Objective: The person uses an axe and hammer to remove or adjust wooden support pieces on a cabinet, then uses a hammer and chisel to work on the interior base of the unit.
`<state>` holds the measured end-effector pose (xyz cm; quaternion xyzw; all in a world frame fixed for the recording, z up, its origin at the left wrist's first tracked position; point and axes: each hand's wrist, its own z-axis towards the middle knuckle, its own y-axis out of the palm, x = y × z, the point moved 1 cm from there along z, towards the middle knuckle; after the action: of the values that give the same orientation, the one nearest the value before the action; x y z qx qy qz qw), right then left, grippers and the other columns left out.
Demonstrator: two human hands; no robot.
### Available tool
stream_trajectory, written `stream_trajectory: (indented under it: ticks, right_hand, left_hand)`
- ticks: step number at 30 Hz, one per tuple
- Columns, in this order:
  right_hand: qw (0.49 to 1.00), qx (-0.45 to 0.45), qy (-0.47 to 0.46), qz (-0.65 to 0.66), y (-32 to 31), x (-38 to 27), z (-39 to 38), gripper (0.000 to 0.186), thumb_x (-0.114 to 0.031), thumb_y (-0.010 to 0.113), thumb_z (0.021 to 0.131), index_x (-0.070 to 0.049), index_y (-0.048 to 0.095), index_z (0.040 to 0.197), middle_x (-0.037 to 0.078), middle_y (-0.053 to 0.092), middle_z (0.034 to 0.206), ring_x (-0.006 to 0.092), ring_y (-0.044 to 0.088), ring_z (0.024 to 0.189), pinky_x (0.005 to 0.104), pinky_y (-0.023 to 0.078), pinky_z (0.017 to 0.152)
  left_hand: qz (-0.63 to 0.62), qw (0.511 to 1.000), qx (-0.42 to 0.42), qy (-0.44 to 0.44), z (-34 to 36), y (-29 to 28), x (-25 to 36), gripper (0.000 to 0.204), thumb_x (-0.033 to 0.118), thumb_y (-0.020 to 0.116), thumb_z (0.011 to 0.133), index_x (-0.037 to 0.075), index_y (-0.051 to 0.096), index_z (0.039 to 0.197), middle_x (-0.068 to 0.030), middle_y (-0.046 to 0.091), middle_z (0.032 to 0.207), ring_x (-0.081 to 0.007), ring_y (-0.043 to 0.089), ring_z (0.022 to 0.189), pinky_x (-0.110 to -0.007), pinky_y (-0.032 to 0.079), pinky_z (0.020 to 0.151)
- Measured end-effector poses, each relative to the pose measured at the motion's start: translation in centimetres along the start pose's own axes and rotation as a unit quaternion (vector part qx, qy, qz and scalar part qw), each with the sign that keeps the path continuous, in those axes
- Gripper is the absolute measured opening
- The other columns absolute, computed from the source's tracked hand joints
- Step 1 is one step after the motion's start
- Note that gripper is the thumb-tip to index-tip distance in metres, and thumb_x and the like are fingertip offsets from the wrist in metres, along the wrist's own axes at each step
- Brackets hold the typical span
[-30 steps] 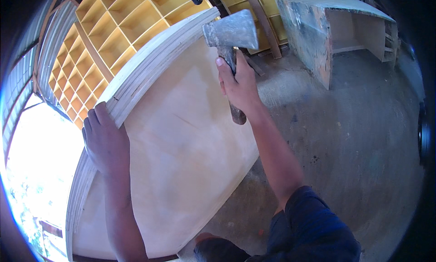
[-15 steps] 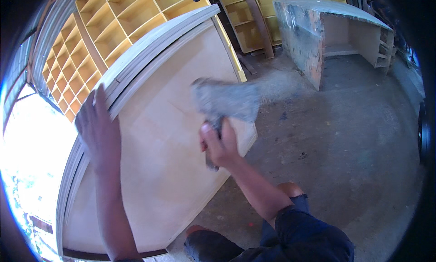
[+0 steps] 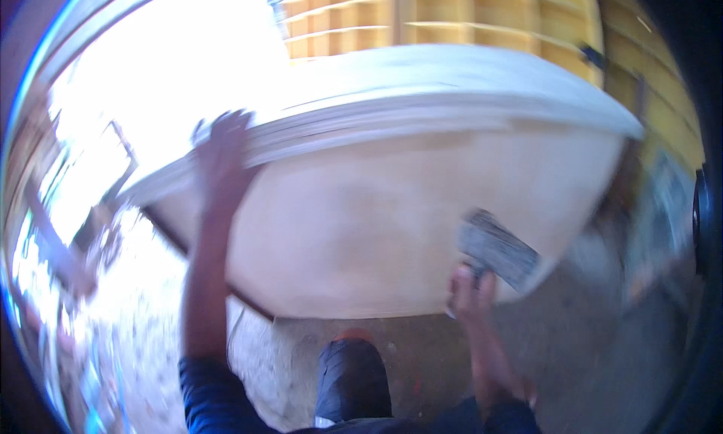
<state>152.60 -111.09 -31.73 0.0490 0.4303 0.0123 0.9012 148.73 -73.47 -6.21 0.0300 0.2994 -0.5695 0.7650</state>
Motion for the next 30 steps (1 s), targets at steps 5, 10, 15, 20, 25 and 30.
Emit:
stream_trajectory:
  ticks: [5, 10, 15, 20, 25, 30]
  right_hand:
    - [0.996, -0.07, 0.012, 0.051, 3.2, -3.5, -0.3, 0.018, -0.018, 0.051, 0.102, -0.001, 0.046, 0.098, 0.005, 0.054, 0.079, 0.0109, 0.05, 0.062, 0.0261, 0.042, 0.056]
    - [0.963, -0.191, -0.125, -0.143, 4.7, -11.6, 4.2, 0.019, -0.017, 0.052, 0.102, 0.001, 0.045, 0.1, 0.006, 0.053, 0.079, 0.0116, 0.051, 0.063, 0.0256, 0.043, 0.058]
    - [0.879, -0.237, -0.296, -0.29, 12.8, -22.4, 10.6, 0.027, -0.019, 0.06, 0.099, 0.004, 0.058, 0.113, 0.01, 0.06, 0.082, 0.0212, 0.061, 0.07, 0.0369, 0.047, 0.064]
    - [0.68, -0.267, -0.576, -0.368, 26.6, -30.9, 13.8, 0.035, -0.018, 0.071, 0.089, -0.011, 0.059, 0.121, 0.017, 0.065, 0.089, 0.0322, 0.068, 0.077, 0.0413, 0.052, 0.064]
    - [0.571, -0.317, -0.583, -0.484, 38.9, -32.3, 11.2, 0.04, -0.024, 0.077, 0.081, -0.01, 0.061, 0.114, 0.012, 0.069, 0.091, 0.0304, 0.07, 0.078, 0.0421, 0.055, 0.066]
    - [0.526, -0.314, -0.692, -0.382, 44.5, -32.5, 7.9, 0.039, -0.047, 0.067, 0.09, -0.014, 0.058, 0.107, 0.007, 0.063, 0.072, 0.0245, 0.065, 0.056, 0.0382, 0.051, 0.048]
  left_hand:
    - [-0.056, 0.996, 0.048, -0.053, -2.7, 0.3, -2.5, 0.074, 0.037, 0.084, 0.061, 0.014, 0.059, 0.126, -0.0014, 0.063, 0.123, -0.0193, 0.056, 0.121, -0.048, 0.036, 0.111]
    - [-0.077, 0.992, 0.098, -0.023, -2.4, 0.9, -2.7, 0.067, 0.04, 0.082, 0.064, 0.013, 0.061, 0.121, -0.0036, 0.063, 0.111, -0.0216, 0.06, 0.111, -0.045, 0.042, 0.106]
    - [-0.127, 0.988, 0.062, -0.056, -2.0, 1.7, -2.5, 0.059, 0.039, 0.077, 0.075, 0.012, 0.059, 0.123, -0.0083, 0.06, 0.113, -0.0251, 0.06, 0.111, -0.044, 0.044, 0.104]
    - [-0.598, 0.763, 0.192, -0.154, -2.0, 2.0, -2.5, 0.032, 0.022, 0.066, 0.089, 0.007, 0.062, 0.118, -0.0122, 0.064, 0.115, -0.0279, 0.06, 0.111, -0.042, 0.043, 0.103]
    - [-0.601, 0.749, 0.198, -0.196, -1.5, 2.5, -1.8, 0.032, 0.018, 0.062, 0.097, 0.006, 0.056, 0.125, -0.0124, 0.057, 0.125, -0.0257, 0.054, 0.119, -0.04, 0.041, 0.104]
    - [-0.801, 0.509, 0.294, -0.118, -1.1, 2.5, -1.1, 0.032, 0.019, 0.063, 0.098, 0.005, 0.053, 0.126, -0.0085, 0.055, 0.121, -0.0194, 0.052, 0.115, -0.037, 0.042, 0.101]
